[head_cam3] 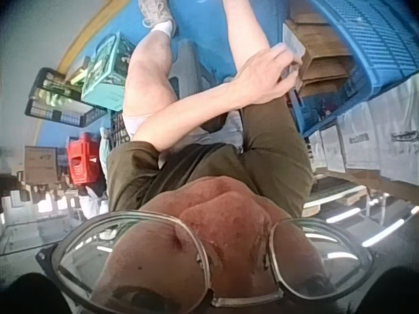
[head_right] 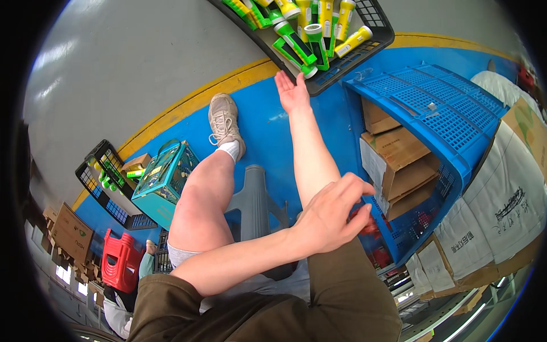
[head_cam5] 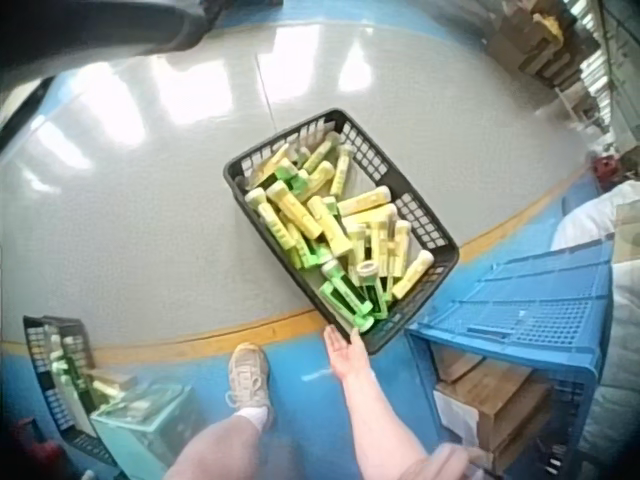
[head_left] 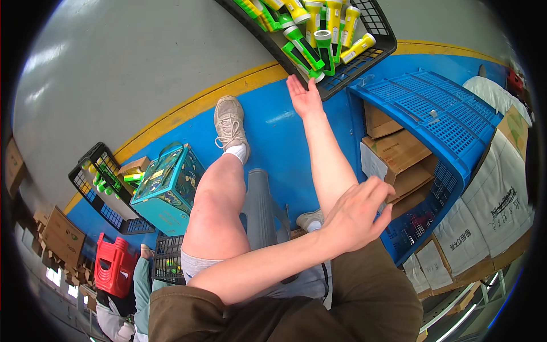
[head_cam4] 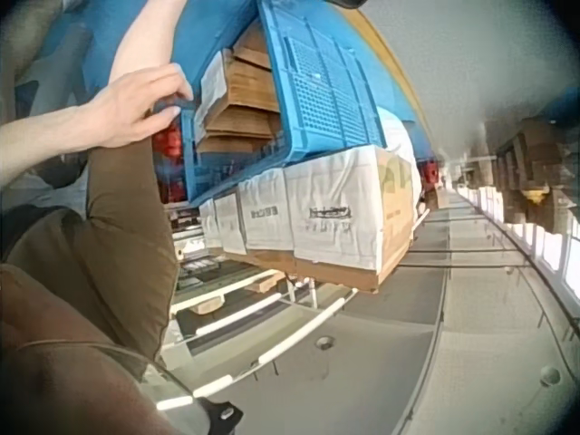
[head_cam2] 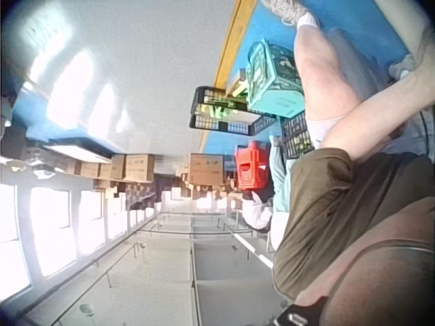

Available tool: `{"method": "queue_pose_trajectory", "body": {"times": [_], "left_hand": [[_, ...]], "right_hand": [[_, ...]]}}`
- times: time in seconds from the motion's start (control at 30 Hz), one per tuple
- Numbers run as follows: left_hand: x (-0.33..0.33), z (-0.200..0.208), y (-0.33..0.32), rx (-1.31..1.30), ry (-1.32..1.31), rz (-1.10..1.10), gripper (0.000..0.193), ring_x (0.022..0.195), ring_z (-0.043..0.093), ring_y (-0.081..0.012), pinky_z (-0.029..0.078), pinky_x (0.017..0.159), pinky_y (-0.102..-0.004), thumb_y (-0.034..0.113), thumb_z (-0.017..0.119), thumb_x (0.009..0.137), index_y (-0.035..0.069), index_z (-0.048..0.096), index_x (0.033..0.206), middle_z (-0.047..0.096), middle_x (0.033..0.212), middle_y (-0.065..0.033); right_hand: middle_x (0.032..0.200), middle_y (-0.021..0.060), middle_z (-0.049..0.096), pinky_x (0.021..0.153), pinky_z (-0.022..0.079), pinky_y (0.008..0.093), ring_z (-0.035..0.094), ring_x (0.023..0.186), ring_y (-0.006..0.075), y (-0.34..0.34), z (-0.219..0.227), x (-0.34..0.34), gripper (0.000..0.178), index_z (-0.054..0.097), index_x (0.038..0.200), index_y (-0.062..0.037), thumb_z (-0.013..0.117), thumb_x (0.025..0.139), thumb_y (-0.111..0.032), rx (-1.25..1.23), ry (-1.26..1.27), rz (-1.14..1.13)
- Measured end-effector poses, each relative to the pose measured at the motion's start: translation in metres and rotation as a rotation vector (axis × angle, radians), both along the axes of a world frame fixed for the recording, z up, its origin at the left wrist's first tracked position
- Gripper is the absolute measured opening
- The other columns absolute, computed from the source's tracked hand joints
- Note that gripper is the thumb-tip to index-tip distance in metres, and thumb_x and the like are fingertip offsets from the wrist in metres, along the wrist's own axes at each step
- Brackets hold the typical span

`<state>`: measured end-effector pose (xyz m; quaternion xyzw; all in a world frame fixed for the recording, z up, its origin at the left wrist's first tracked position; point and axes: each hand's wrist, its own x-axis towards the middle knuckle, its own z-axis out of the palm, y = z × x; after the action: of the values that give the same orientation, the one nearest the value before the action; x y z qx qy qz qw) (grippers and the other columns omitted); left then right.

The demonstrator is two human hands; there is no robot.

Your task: Checking flashlight function, organizing components, and assembling flashlight bodies.

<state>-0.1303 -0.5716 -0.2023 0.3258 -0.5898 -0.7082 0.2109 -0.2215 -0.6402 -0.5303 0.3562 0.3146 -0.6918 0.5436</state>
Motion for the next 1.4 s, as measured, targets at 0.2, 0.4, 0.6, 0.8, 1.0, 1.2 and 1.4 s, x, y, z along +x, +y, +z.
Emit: {"method": "queue_pose_trajectory", "body": {"times": [0.2,0.4,0.6,0.8,1.0,1.2,1.4], "left_hand": [[0.000,-0.005,0.001,0.098,-0.040,0.005,0.019,0.080,0.058,-0.0276,0.046,0.071,-0.0377,0.008,0.060,0.085,0.000,0.052,0.101,0.053,0.090,-0.0125],[0.004,-0.007,0.000,0.125,0.008,0.044,0.019,0.086,0.058,-0.0285,0.045,0.075,-0.0373,0.006,0.059,0.084,0.000,0.052,0.101,0.054,0.094,-0.0119],[0.017,-0.004,-0.023,-0.016,0.059,0.330,0.028,0.093,0.054,-0.0299,0.043,0.082,-0.0359,0.004,0.059,0.081,-0.001,0.051,0.107,0.054,0.095,-0.0139],[0.024,-0.017,-0.030,0.003,0.125,0.468,0.042,0.105,0.048,-0.0287,0.039,0.098,-0.0388,0.004,0.054,0.079,-0.003,0.042,0.118,0.043,0.116,-0.0192],[0.020,-0.015,-0.030,-0.054,0.067,0.401,0.035,0.103,0.049,-0.0297,0.039,0.094,-0.0389,0.004,0.054,0.081,-0.003,0.044,0.115,0.049,0.111,-0.0185],[0.014,-0.004,-0.022,-0.011,0.028,0.232,0.030,0.100,0.050,-0.0308,0.039,0.090,-0.0383,0.005,0.054,0.084,-0.001,0.046,0.112,0.051,0.109,-0.0185],[0.012,-0.003,-0.013,0.044,0.064,0.143,0.027,0.097,0.051,-0.0299,0.040,0.088,-0.0378,0.004,0.052,0.086,-0.001,0.045,0.112,0.051,0.107,-0.0180]], "right_hand": [[0.109,0.0242,0.056,0.091,0.053,0.0426,0.062,0.097,0.0346,-0.012,-0.024,-0.069,0.032,0.043,0.118,0.0033,0.046,0.099,-0.023,0.324,0.148,0.054],[0.139,0.0245,0.033,0.103,0.040,0.0478,0.043,0.126,0.0355,-0.026,0.009,-0.101,0.073,0.021,0.140,0.0039,0.062,0.091,-0.030,0.441,0.613,0.002],[0.130,0.0371,0.039,0.094,0.048,0.0556,0.050,0.115,0.0472,-0.150,0.039,-0.026,0.091,0.005,0.143,0.0035,0.057,0.090,-0.049,0.041,0.329,0.501],[0.103,0.0302,0.058,0.074,0.058,0.0535,0.064,0.089,0.0436,-0.199,0.015,-0.027,0.049,0.032,0.127,0.0079,0.042,0.100,-0.032,0.236,0.533,0.462],[0.092,0.0262,0.062,0.072,0.058,0.0507,0.066,0.079,0.0400,-0.148,-0.001,-0.034,0.037,0.036,0.121,0.0108,0.039,0.098,-0.018,0.336,0.610,0.537],[0.100,0.0172,0.062,0.072,0.060,0.0465,0.067,0.079,0.0285,-0.046,0.005,-0.081,0.029,0.051,0.115,0.0048,0.042,0.099,-0.018,0.646,0.713,0.423],[0.106,0.0225,0.057,0.074,0.058,0.0486,0.064,0.087,0.0343,0.009,0.040,-0.043,0.053,0.044,0.124,0.0042,0.056,0.094,-0.037,0.832,0.440,0.603]]}}
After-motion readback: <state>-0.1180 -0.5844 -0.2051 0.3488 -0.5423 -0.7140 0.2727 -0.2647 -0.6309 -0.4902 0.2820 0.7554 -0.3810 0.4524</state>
